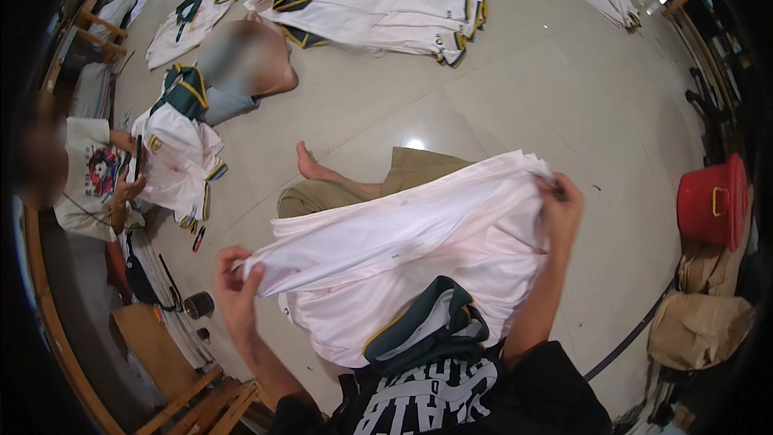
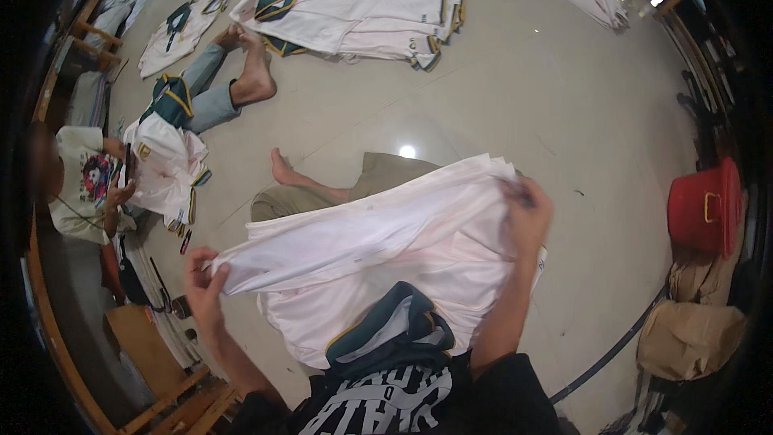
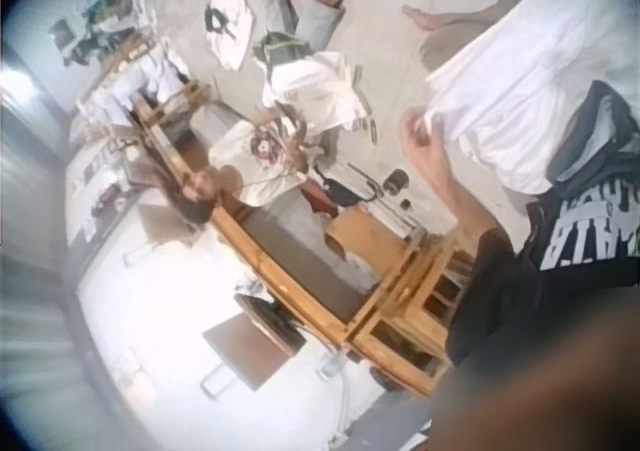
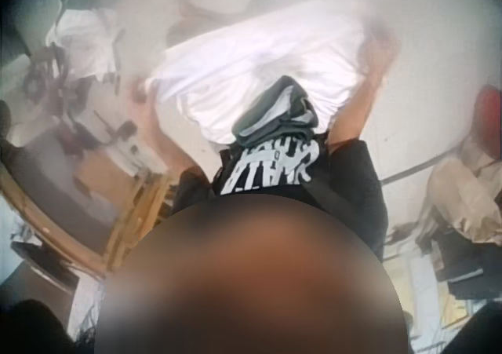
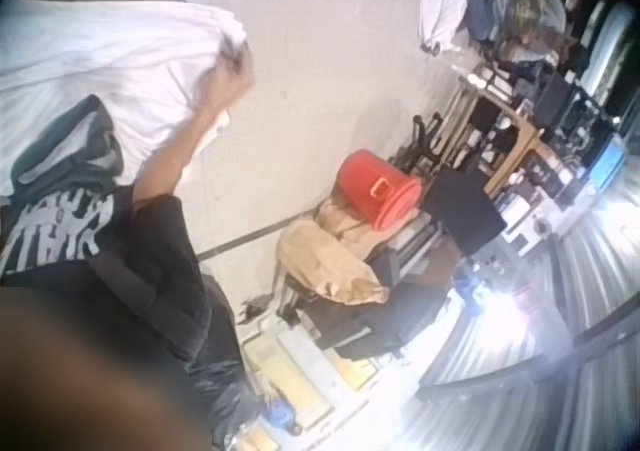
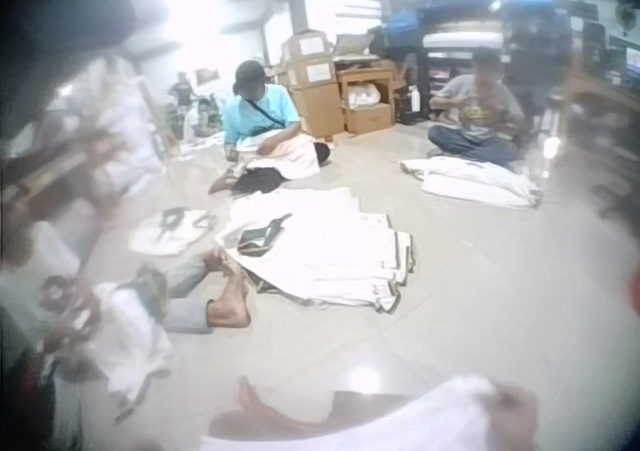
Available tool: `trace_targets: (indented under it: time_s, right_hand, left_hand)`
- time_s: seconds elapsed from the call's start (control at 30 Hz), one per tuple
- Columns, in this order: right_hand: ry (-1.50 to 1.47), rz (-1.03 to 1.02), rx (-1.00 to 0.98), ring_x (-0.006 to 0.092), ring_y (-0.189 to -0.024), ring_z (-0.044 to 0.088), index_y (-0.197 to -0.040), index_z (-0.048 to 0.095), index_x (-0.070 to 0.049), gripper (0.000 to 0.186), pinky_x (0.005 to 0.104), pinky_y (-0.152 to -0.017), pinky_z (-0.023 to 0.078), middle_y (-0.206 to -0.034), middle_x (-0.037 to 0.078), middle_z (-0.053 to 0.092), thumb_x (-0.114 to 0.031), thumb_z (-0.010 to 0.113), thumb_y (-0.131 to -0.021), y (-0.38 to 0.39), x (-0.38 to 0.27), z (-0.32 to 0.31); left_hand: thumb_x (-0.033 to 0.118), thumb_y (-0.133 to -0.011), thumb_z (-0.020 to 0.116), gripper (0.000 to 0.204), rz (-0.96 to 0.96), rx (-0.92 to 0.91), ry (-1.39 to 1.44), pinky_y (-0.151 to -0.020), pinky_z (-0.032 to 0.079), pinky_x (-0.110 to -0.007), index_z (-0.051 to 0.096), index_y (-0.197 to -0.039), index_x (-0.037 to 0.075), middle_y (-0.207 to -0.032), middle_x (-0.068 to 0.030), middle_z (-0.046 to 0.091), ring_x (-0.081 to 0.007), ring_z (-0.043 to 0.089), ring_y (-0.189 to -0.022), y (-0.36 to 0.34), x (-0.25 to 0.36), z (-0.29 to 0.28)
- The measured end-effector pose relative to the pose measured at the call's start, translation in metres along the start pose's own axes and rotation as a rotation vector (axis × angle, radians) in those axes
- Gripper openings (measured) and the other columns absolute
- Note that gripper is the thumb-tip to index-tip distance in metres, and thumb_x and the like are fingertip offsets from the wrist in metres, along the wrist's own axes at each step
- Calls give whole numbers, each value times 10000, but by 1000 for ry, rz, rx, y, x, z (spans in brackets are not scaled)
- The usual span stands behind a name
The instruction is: The person sits on the floor and uses scissors to cut threads and small pieces from a white fabric garment. They repeatedly adjust the fabric and snip loose threads while other people work nearby.
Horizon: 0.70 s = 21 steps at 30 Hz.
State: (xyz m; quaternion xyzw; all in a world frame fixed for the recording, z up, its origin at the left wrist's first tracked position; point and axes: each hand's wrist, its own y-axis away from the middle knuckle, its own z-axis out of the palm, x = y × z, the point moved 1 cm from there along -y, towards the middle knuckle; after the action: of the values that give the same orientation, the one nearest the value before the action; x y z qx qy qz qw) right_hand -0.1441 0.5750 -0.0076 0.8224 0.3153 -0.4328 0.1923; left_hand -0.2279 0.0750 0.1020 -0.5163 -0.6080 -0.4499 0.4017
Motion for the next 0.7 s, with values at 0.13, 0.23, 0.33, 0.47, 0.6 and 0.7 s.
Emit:
trace_targets:
  time_s: [0.13,0.23,0.33,0.47,0.6,0.7]
  right_hand:
    - [-823,254,52,218,-1002,639,-1123,581,-15,434,348,-876,523,-1111,104,633,-35,789,-742,35,99,-104]
    - [-575,32,-441,172,-795,594,-1039,636,-44,433,310,-737,474,-882,85,675,-32,813,-644,67,150,-147]
    - [-403,275,-487,89,-693,454,-983,636,-35,346,248,-632,348,-759,-1,552,-136,832,-716,70,146,-166]
    - [-859,-11,-66,58,-640,366,-987,621,-33,270,241,-584,287,-743,-54,423,-280,708,-923,-15,80,-125]
    - [-980,-131,-230,44,-627,356,-1033,614,-43,268,240,-556,268,-739,-53,431,-306,634,-989,-81,-34,-69]
    - [-587,-47,-247,36,-643,356,-949,629,-59,208,223,-572,279,-731,-59,430,-264,650,-974,-69,-95,7]
  left_hand:
    - [-67,-778,655,305,-132,-8,-232,-659,449,-222,613,-1061,38,-948,12,625,-73,549,-705,56,-46,-116]
    - [5,-844,643,318,-644,-651,-537,-713,479,-239,649,-1158,48,-994,-38,689,-77,580,-782,93,-76,-122]
    - [95,-903,654,314,-857,-892,-273,-796,511,-282,654,-1214,53,-1028,-75,711,-119,629,-879,96,-72,-90]
    - [138,-928,674,318,-299,-376,-682,-882,519,-339,639,-1231,50,-1128,-101,689,-203,665,-987,43,-67,-87]
    - [200,-969,650,309,77,-96,-366,-973,496,-347,621,-1233,41,-1176,-96,669,-213,633,-1101,-73,-39,30]
    - [208,-975,666,309,141,-512,346,-955,479,-306,585,-1239,71,-1129,-22,647,-142,600,-1066,-101,-73,151]
